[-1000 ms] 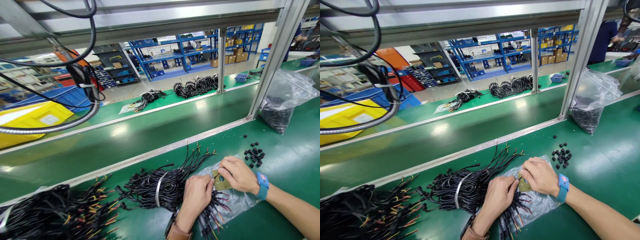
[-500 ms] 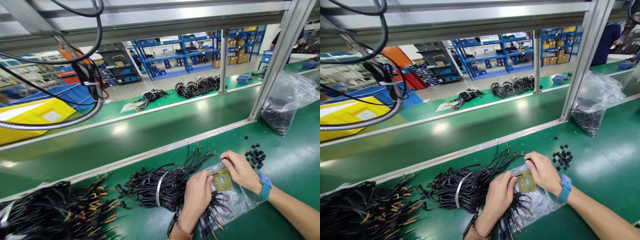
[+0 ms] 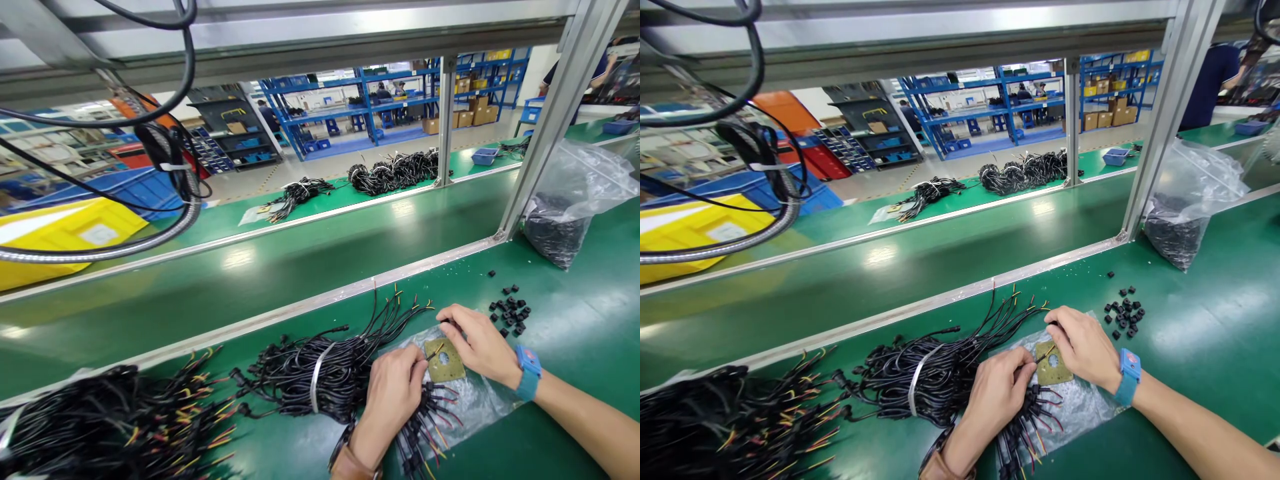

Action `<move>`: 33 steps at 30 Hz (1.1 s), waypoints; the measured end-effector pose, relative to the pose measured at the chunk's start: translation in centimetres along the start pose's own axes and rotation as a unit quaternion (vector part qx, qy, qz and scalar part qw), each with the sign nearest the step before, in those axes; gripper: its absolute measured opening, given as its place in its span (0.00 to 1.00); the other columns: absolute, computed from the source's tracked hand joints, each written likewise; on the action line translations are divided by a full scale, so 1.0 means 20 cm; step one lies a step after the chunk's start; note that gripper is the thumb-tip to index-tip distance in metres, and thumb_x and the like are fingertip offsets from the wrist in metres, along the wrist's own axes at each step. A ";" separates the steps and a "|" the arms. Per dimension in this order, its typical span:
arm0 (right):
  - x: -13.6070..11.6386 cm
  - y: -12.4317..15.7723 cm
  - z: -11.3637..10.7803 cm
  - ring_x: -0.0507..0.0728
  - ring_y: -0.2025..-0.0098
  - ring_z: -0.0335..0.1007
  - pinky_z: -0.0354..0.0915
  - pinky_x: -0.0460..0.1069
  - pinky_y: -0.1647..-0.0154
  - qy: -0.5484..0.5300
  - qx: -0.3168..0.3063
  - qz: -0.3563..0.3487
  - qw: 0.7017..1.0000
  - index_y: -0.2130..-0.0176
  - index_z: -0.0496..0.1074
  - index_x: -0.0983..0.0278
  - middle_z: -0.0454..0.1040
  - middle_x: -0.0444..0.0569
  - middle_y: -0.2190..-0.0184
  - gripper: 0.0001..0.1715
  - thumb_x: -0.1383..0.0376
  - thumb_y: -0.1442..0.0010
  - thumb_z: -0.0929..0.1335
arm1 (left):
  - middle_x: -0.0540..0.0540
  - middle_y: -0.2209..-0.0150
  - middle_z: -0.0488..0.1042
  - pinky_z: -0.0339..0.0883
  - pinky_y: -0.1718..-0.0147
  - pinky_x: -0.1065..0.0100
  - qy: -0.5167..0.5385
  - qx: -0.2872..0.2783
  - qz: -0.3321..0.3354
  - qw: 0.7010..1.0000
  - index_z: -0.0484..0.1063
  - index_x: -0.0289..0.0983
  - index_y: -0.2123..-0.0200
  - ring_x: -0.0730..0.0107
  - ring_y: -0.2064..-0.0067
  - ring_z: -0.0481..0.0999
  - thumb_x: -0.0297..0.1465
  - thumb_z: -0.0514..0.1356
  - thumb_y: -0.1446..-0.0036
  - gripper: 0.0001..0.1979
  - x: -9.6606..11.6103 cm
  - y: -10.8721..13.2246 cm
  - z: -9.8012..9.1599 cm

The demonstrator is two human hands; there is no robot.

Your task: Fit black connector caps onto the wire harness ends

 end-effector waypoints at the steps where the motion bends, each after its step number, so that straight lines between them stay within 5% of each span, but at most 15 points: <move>1: 0.00 0.00 0.00 0.58 0.58 0.73 0.65 0.53 0.57 0.001 -0.001 0.001 1.000 0.54 0.67 0.61 0.75 0.48 0.59 0.07 0.65 0.27 0.60 | 0.51 0.70 0.76 0.54 0.70 0.67 -0.003 -0.001 -0.003 1.000 0.70 0.41 0.68 0.67 0.70 0.74 0.28 0.57 0.36 0.07 0.00 0.00 0.00; 15: 0.00 0.00 0.01 0.59 0.59 0.74 0.66 0.53 0.57 0.007 -0.003 -0.008 1.000 0.54 0.68 0.60 0.76 0.49 0.59 0.08 0.66 0.28 0.60 | 0.49 0.73 0.77 0.52 0.71 0.65 -0.113 0.005 -0.008 0.994 0.69 0.40 0.68 0.64 0.69 0.78 0.33 0.53 0.31 0.12 0.01 -0.01 0.01; 24: 0.06 -0.01 -0.01 0.60 0.57 0.74 0.67 0.55 0.55 -0.030 0.007 0.046 0.998 0.51 0.68 0.60 0.77 0.50 0.57 0.11 0.63 0.27 0.59 | 0.51 0.73 0.76 0.61 0.73 0.70 0.077 0.196 -0.035 0.977 0.69 0.40 0.65 0.69 0.72 0.77 0.35 0.51 0.30 0.11 -0.04 0.03 -0.05; 33: 0.10 0.00 0.07 0.54 0.68 0.68 0.65 0.49 0.66 -0.207 -0.067 0.120 0.969 0.53 0.68 0.62 0.73 0.46 0.67 0.15 0.57 0.26 0.59 | 0.52 0.75 0.74 0.60 0.74 0.71 0.127 0.231 -0.040 0.964 0.69 0.39 0.66 0.72 0.75 0.73 0.36 0.53 0.31 0.12 -0.06 0.05 -0.06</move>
Point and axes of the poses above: each hand's wrist, its own y-axis away from the middle knuckle, its own z-axis out of the palm, x = y × z, the point moved 7 cm from there along -y, towards the middle knuckle
